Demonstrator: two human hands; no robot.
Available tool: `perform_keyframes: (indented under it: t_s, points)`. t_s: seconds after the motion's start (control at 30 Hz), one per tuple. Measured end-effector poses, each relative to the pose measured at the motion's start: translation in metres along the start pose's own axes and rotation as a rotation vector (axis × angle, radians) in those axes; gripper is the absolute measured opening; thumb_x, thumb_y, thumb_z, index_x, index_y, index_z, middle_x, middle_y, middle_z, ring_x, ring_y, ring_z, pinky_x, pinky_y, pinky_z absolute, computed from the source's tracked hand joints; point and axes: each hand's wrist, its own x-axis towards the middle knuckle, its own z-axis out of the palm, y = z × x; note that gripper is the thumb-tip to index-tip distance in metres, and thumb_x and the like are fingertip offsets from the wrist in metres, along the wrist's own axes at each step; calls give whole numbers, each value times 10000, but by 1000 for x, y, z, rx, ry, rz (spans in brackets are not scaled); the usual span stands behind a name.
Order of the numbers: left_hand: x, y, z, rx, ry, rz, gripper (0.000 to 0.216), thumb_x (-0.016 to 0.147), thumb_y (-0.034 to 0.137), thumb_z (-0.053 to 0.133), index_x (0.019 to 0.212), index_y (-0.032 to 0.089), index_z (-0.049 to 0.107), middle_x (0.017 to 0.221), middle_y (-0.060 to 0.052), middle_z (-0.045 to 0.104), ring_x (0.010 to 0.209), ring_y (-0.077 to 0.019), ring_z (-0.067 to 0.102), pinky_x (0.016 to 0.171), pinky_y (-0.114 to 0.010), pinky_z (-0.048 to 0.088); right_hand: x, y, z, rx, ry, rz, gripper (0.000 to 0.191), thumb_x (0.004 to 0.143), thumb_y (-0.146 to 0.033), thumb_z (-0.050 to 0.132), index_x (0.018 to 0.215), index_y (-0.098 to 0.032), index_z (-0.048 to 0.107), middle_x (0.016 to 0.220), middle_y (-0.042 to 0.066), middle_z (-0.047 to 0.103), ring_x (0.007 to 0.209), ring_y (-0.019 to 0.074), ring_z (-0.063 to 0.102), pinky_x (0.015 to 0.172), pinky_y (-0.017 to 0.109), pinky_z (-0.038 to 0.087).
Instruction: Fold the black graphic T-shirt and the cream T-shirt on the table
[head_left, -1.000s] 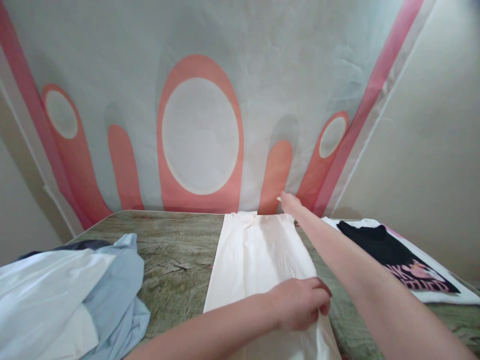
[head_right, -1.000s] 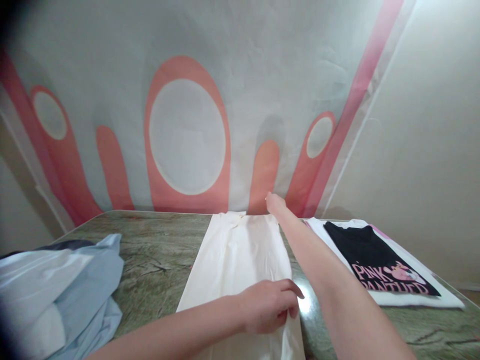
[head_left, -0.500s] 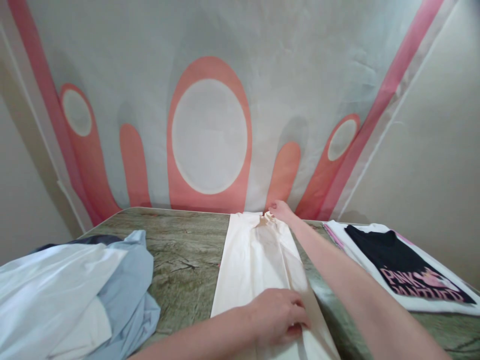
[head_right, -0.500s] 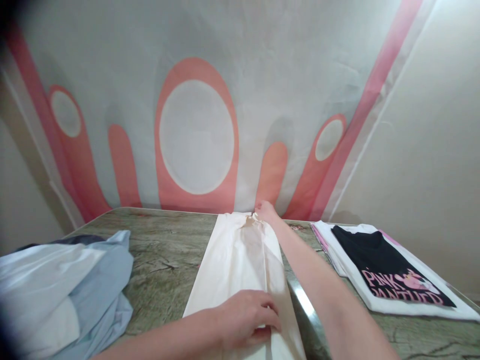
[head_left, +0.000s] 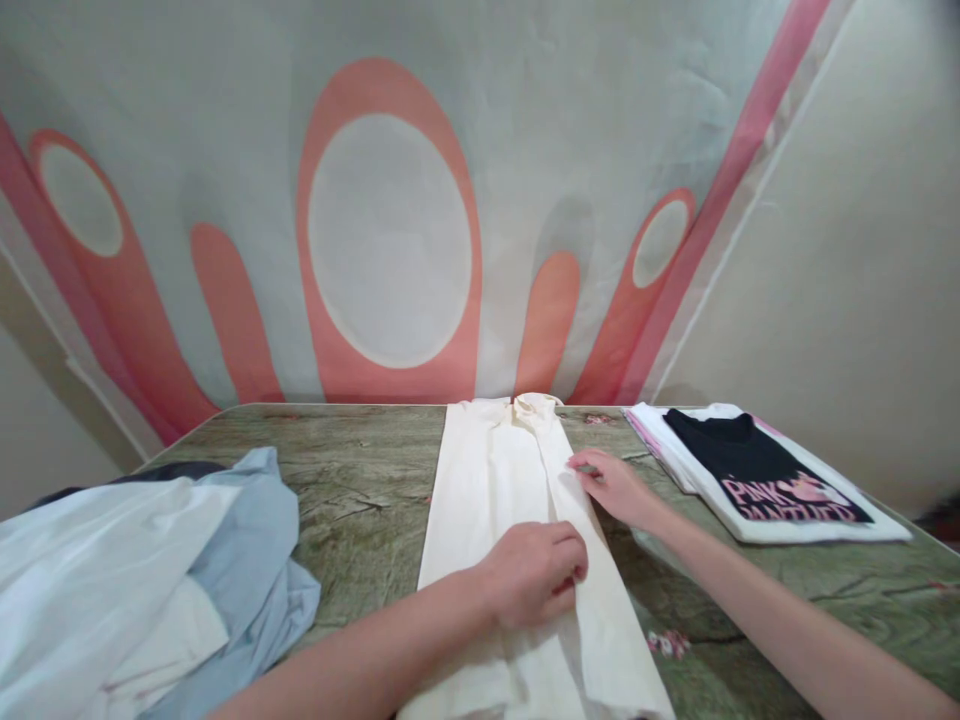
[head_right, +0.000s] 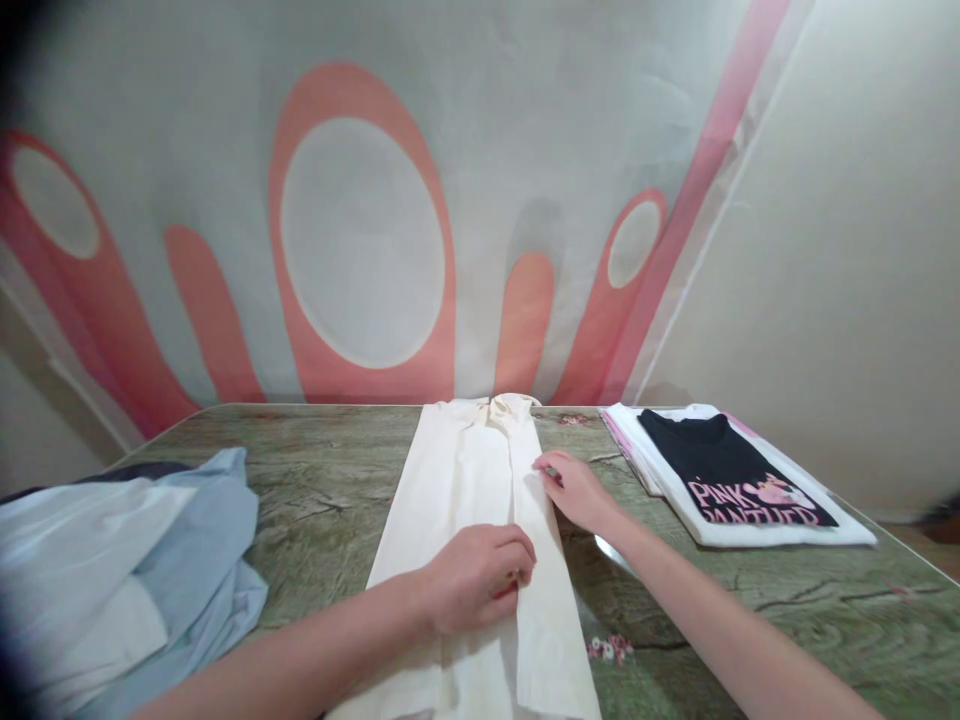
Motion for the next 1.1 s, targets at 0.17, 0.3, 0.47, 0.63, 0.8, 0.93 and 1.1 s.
perform_keyframes:
  t_s: [0.17,0.3,0.47,0.63,0.8,0.93,1.1]
  points:
    - [-3,-1,-1,-41,-15,-44,187,711,138,508,888,191,478,977,-21,546,733,-119,531,691,-219,433,-20,-5,5,-27,69,-58,249,820,-178,442,1005,-177,609,1078,88,603,1031,197,539,943,386,407]
    - [-3,-1,1,-81,-19,-8,161,738,152,509,893,188,482,985,-28,550,772,-123,541,710,-215,425,-23,-4,7,-15,81,-39,250,831,-209,450,1011,-178,620,1092,95,603,1041,207,535,956,401,395]
    - [-2,1,4,-34,-51,96,204,812,233,506,1013,219,534,981,-24,574,830,-149,561,719,-230,416,-28,-21,0,67,67,-14,257,809,-200,460,1010,-185,619,1087,88,592,1028,203,540,918,386,426]
    - [-5,0,7,16,-46,146,210,848,219,460,1023,249,571,1012,4,580,813,-124,576,703,-217,417,-52,-47,-12,204,-41,38,386,719,-93,429,1060,-195,577,1131,74,557,1073,191,512,858,344,469]
    - [-6,2,6,11,-57,171,145,828,280,519,948,219,573,1030,12,588,774,-107,580,683,-202,428,-78,-54,-16,215,-65,68,428,700,-62,415,1076,-200,566,1144,65,550,1086,183,500,943,374,412]
    - [-6,7,7,78,-80,209,113,831,286,508,899,211,557,995,8,601,729,-110,578,640,-213,427,-82,-47,-13,250,-26,118,313,770,-137,442,1043,-199,583,1120,68,563,1055,188,518,932,383,416]
    - [-6,8,6,100,11,162,147,871,278,425,909,193,539,931,-19,607,761,-130,576,634,-219,422,-89,-68,-29,347,-109,68,326,839,-296,466,1147,-205,524,1224,96,498,1155,218,455,960,393,397]
